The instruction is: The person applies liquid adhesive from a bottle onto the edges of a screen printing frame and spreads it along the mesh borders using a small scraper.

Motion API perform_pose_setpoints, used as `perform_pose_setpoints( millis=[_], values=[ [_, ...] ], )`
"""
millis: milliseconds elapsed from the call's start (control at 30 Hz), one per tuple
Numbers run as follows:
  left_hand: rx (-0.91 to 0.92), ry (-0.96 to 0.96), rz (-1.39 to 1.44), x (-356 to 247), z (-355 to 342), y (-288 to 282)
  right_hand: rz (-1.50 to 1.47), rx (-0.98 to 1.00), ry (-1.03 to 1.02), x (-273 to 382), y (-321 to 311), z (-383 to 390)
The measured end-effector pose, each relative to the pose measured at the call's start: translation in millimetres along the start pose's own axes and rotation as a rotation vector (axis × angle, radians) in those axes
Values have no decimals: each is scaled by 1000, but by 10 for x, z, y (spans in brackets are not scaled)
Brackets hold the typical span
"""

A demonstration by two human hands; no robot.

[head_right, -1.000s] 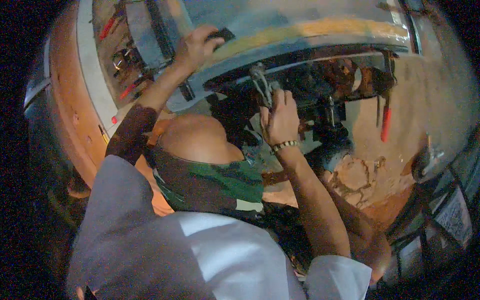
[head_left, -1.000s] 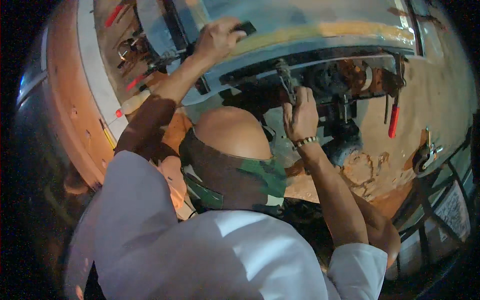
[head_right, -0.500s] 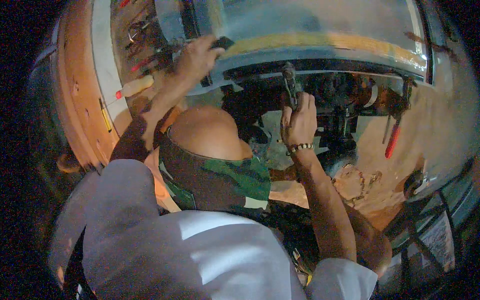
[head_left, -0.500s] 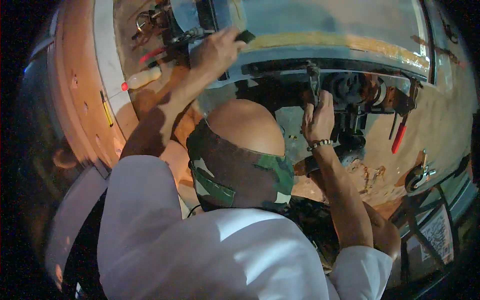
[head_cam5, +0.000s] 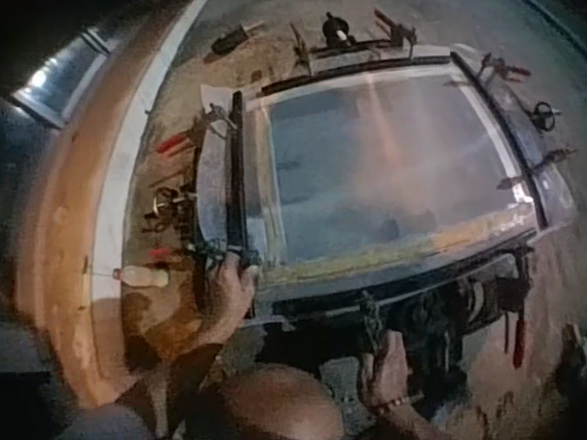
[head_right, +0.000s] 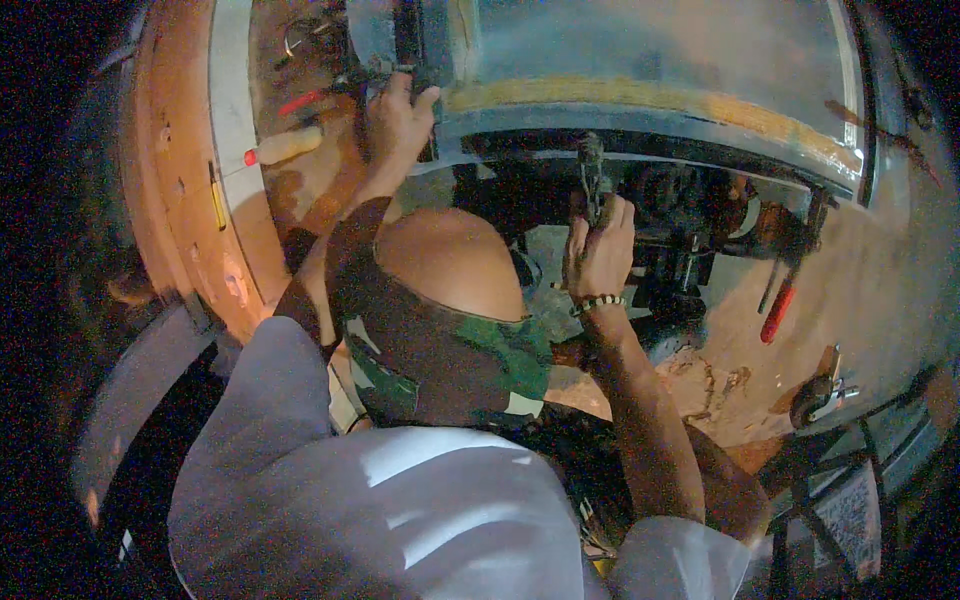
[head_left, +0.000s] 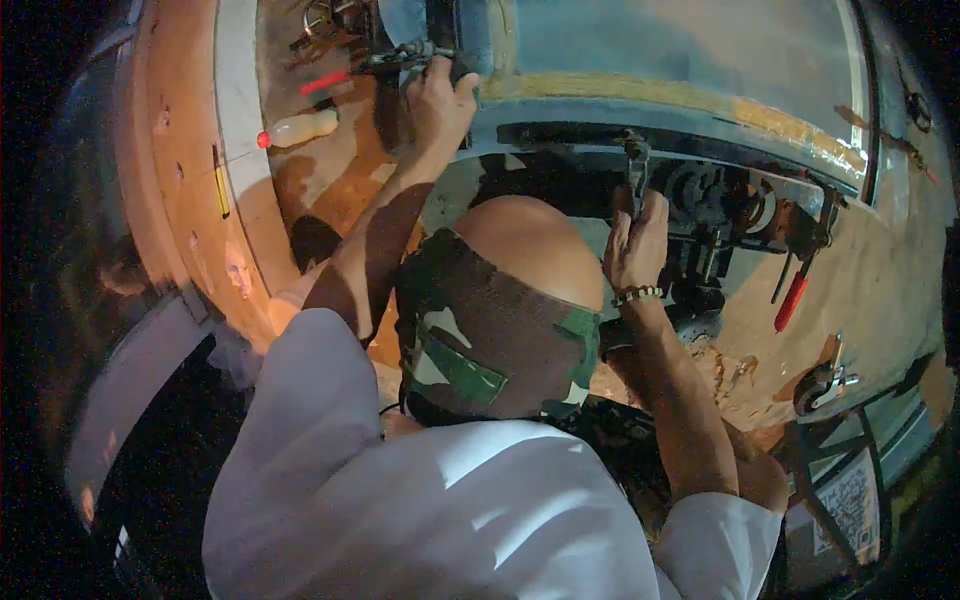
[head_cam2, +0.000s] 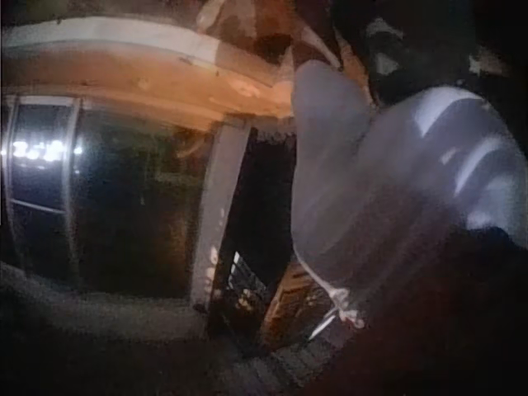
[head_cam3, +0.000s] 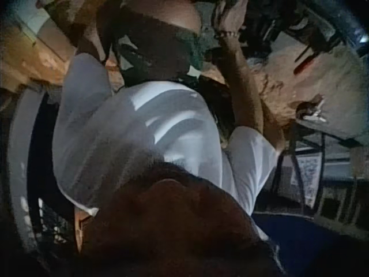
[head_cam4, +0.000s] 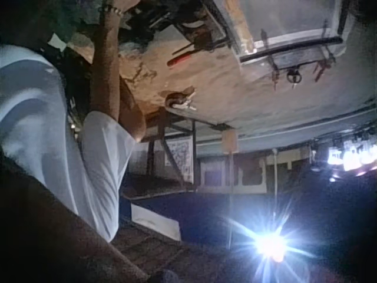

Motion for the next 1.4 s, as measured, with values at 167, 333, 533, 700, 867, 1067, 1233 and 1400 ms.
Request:
perform_pose_setpoints(
  millis=[167,333,533,700,867,1067,1233,1400],
  values=[
    [-81,78,141,-206,164,5,-45,30,-63,50,25,-8],
    [-50,101,200,-184,-3,-40,-51,21,-47,-27,27,6],
    [20,266,10,-185,-160,-145,-109,22,-119,36,44,-11],
    [167,325,163,-187,-158,-47,-74,35,-56,-16,24,1],
    [-46,217,89,-304,-278,-88,-78,-17,-82,21,26,-7],
    [-28,-27,165,-568,-338,-54,-107,76,12,24,-3,-8],
    [-244,100,-21,-343,-435,58,-109,46,-57,3,37,-10],
    [-142,43,147,-447,-364,-48,-98,65,-62,27,54,-3]
  ],
)
Point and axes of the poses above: each hand's wrist, its own z-axis away from the middle knuckle, its own y-axis out of the palm, x = y × z, the point moved 4 cm from there along -z, towards the middle knuckle, and after that the axes turned 14 degrees about z, right-handed, at the moved point
